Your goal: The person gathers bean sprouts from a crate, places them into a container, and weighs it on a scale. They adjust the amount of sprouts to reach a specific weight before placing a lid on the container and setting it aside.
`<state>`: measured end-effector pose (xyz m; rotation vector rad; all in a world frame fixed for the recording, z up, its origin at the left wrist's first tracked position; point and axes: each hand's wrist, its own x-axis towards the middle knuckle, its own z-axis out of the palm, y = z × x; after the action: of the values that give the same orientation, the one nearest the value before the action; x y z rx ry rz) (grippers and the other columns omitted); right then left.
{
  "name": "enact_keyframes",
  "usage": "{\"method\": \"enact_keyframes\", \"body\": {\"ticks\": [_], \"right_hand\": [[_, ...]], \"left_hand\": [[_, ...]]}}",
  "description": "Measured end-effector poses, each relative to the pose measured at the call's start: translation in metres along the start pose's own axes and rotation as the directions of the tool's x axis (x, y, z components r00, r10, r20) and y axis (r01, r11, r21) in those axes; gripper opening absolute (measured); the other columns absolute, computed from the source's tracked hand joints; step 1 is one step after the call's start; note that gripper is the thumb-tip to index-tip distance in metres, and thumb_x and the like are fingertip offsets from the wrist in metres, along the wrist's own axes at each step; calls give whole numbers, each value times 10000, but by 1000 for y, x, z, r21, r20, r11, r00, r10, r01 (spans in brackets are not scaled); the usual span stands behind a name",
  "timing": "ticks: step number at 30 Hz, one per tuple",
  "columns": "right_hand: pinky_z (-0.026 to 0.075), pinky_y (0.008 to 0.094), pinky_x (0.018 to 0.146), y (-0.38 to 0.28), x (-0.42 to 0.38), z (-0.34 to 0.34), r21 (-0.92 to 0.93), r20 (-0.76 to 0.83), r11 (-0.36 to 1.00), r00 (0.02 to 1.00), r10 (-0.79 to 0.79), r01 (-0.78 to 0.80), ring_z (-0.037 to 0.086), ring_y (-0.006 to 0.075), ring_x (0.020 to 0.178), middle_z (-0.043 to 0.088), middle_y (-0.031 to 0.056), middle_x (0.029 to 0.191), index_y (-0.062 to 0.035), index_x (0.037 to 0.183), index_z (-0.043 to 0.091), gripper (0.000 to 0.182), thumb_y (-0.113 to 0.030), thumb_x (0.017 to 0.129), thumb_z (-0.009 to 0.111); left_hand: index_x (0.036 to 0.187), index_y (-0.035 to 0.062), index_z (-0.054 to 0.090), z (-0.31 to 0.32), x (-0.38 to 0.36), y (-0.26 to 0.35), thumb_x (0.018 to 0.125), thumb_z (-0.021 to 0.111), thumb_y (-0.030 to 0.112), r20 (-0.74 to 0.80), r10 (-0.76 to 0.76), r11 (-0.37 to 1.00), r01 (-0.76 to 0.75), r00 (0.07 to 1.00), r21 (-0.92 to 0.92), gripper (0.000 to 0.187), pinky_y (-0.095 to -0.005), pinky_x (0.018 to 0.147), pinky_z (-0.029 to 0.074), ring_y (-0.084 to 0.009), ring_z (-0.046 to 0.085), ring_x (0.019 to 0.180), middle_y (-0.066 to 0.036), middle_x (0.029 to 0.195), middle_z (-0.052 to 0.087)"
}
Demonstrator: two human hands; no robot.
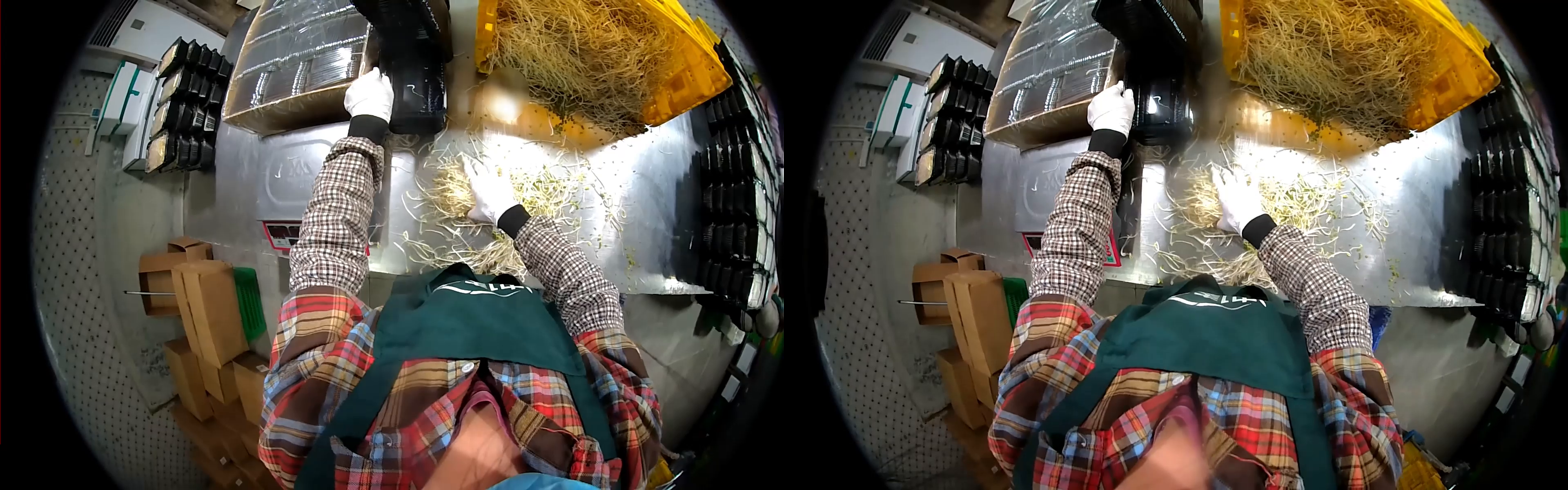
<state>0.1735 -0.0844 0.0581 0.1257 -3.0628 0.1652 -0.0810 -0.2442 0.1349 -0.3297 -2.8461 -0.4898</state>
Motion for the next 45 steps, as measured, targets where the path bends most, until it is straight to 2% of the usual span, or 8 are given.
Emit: {"method": "enact_keyframes", "body": {"ticks": [5, 10, 14, 18, 24, 28, 32, 45], "right_hand": [[508, 383, 916, 26, 7, -57, 516, 348, 825, 937, 42, -229, 606, 292, 1073, 627, 200, 1165, -4, 1330, 490, 716, -182, 688, 752], [531, 316, 908, 81, -31, -105, 886, 434, 23, 847, 307, -463, 617, 183, 1033, 626, 96, 1203, -24, 1413, 443, 692, -82, 782, 721], [536, 277, 874, 148, -77, -120, 878, 471, -53, 843, 260, -475, 654, 139, 962, 647, 93, 1214, -16, 1390, 494, 629, -128, 832, 759], [526, 289, 900, 169, -91, -154, 804, 593, -22, 797, 117, -595, 661, 147, 979, 731, 69, 1012, -19, 1154, 695, 347, -174, 851, 762], [458, 374, 1024, 101, -35, -160, 805, 493, 268, 849, 193, -529, 563, 252, 1198, 569, 138, 1354, -46, 1458, 399, 814, -356, 814, 788], [420, 388, 1059, 73, -33, -118, 820, 277, 441, 927, 252, -365, 532, 279, 1249, 507, 184, 1404, -36, 1460, 385, 795, -379, 843, 752], [447, 420, 1019, 41, -41, -29, 474, -181, 880, 973, 141, -40, 555, 382, 1179, 561, 256, 1279, -48, 1344, 508, 545, -188, 836, 647], [404, 430, 1077, 61, -79, -60, 431, 98, 851, 953, 288, -301, 478, 384, 1278, 488, 234, 1375, -32, 1445, 357, 1030, -371, 618, 870]], "left_hand": [[961, 50, 707, -47, -11, 9, 830, 686, 303, -140, -121, 885, 43, 983, -463, 285, -342, 797, 526, -246, 695, 836, -122, 906, 724], [803, 41, 554, -85, -55, 23, 843, 642, 37, 11, -176, 362, 75, 984, -929, 97, -207, 608, 419, -33, 462, 650, 50, 724, 537], [995, 21, 541, -55, -116, 56, 841, 565, -22, -177, -45, 608, -113, 983, -786, 163, -250, 769, 465, -99, 527, 817, -25, 911, 564], [1331, -7, 455, 16, -173, 102, 831, 483, -47, -38, -12, 456, -28, 999, -890, 502, -322, 976, 451, -210, 562, 1069, -147, 1221, 542], [1481, -19, 304, 55, -230, 154, 780, 406, -108, 101, 74, 112, 92, 992, -989, 714, -363, 1188, 223, -293, 344, 1406, -193, 1501, 375], [1376, -18, 408, 18, -222, 155, 850, 484, -68, 552, -147, -112, 541, 821, -834, 534, -376, 1092, 376, -250, 482, 1254, -165, 1362, 485], [1399, 43, 366, 99, -259, 124, 895, 568, 13, 382, -259, 132, 425, 887, -896, 544, -358, 1002, 467, -231, 514, 1193, -134, 1314, 494], [1159, 11, 505, 60, -273, 51, 916, 561, 15, 777, 150, -287, 779, 612, -558, 250, -294, 737, 570, -202, 645, 874, -105, 1013, 587]]}}
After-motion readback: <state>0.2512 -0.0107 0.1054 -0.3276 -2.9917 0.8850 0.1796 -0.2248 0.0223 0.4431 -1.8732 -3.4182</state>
